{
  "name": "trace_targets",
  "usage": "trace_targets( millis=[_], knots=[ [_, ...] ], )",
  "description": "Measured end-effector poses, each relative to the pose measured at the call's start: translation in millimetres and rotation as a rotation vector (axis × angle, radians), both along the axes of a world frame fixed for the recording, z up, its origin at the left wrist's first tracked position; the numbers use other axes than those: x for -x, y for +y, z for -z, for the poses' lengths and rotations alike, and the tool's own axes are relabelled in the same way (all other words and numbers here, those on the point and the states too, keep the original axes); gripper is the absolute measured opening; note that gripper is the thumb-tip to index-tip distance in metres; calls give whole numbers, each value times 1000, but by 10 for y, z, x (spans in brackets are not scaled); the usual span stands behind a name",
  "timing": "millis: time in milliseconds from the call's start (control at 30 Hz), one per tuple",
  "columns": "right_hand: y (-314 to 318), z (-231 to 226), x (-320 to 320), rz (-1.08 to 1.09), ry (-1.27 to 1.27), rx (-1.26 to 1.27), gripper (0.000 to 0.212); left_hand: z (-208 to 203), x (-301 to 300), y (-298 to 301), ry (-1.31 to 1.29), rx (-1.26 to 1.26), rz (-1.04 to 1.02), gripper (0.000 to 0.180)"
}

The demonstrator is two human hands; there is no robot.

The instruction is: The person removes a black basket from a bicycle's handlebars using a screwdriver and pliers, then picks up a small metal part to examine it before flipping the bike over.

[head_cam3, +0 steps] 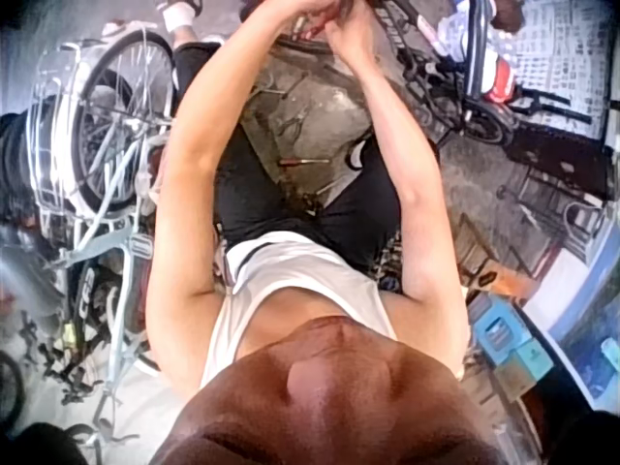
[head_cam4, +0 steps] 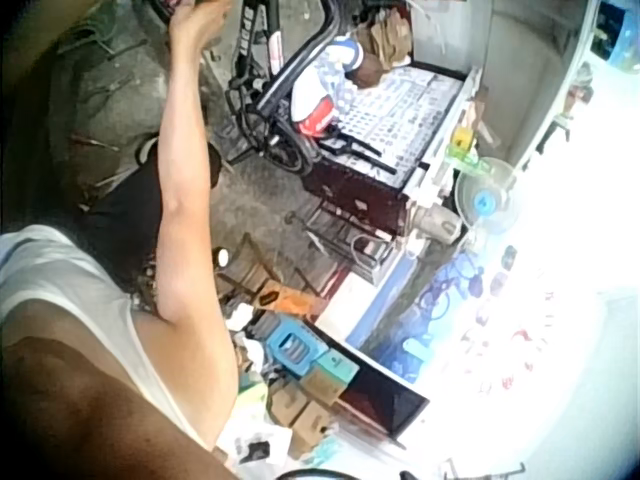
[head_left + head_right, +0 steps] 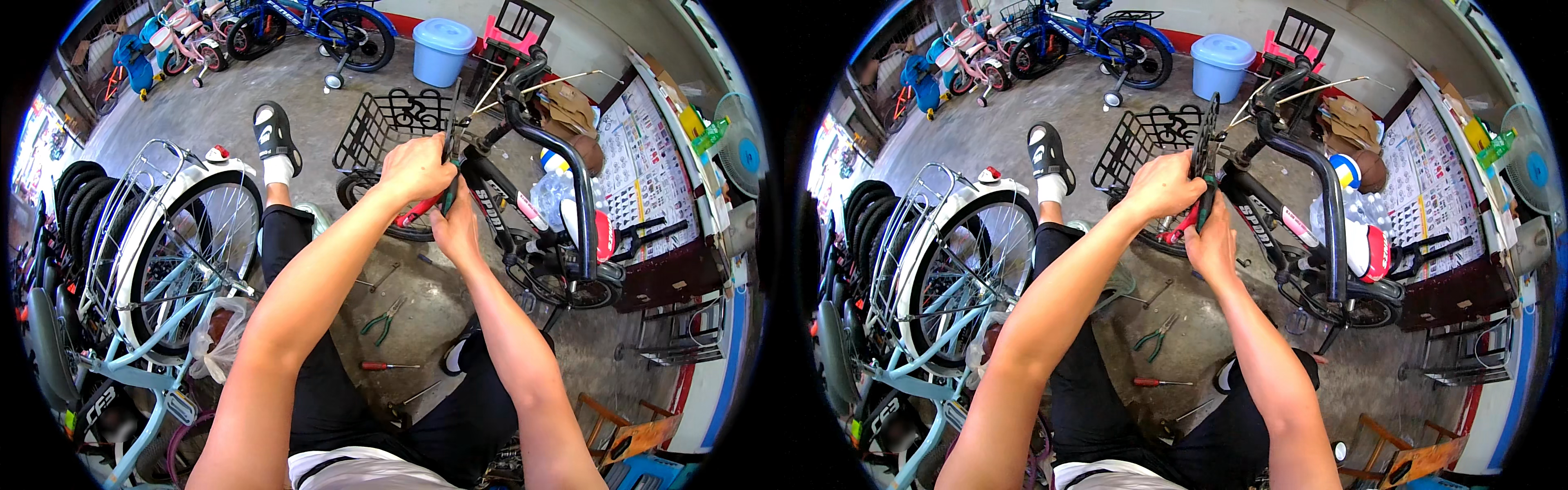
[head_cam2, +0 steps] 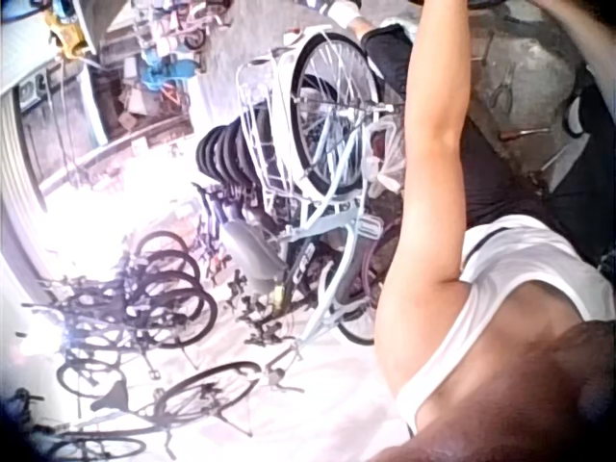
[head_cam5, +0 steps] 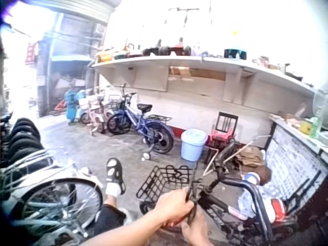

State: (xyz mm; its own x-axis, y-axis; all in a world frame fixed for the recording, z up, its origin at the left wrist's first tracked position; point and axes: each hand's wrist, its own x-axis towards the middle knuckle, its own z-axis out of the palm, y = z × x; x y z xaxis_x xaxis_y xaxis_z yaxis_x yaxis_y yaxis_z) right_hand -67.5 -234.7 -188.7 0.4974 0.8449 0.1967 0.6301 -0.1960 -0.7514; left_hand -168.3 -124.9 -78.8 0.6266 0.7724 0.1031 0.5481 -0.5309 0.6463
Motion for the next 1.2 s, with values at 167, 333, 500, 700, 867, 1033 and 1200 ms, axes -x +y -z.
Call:
trace_targets(
  millis=[167, 333, 500, 700, 867, 1033, 1200],
  knots=[
    [13, 10, 34, 23, 135, 1, 81, -27, -42, -32, 22, -23, 0, 36],
    [9, -73, 84, 27, 275, -24, 79, -26, -4, -39, 32, -32, -9, 36],
    [22, 23, 93, 33, 412, -98, 75, -108, -30, -78, 58, -29, 1, 39],
    [-78, -174, 54, -93, 804, -96, 71, -96, 4, -64, 26, 7, -26, 38],
    [-130, -136, -76, -57, 586, -26, 65, -15, -3, 0, 17, 68, -21, 35],
    [-209, -340, 0, 44, 174, 35, 67, 51, 35, -74, 34, 53, -112, 34],
    [-224, -289, -52, 74, -2, -53, 74, 40, 5, -98, 73, -44, -94, 40]
  ],
)
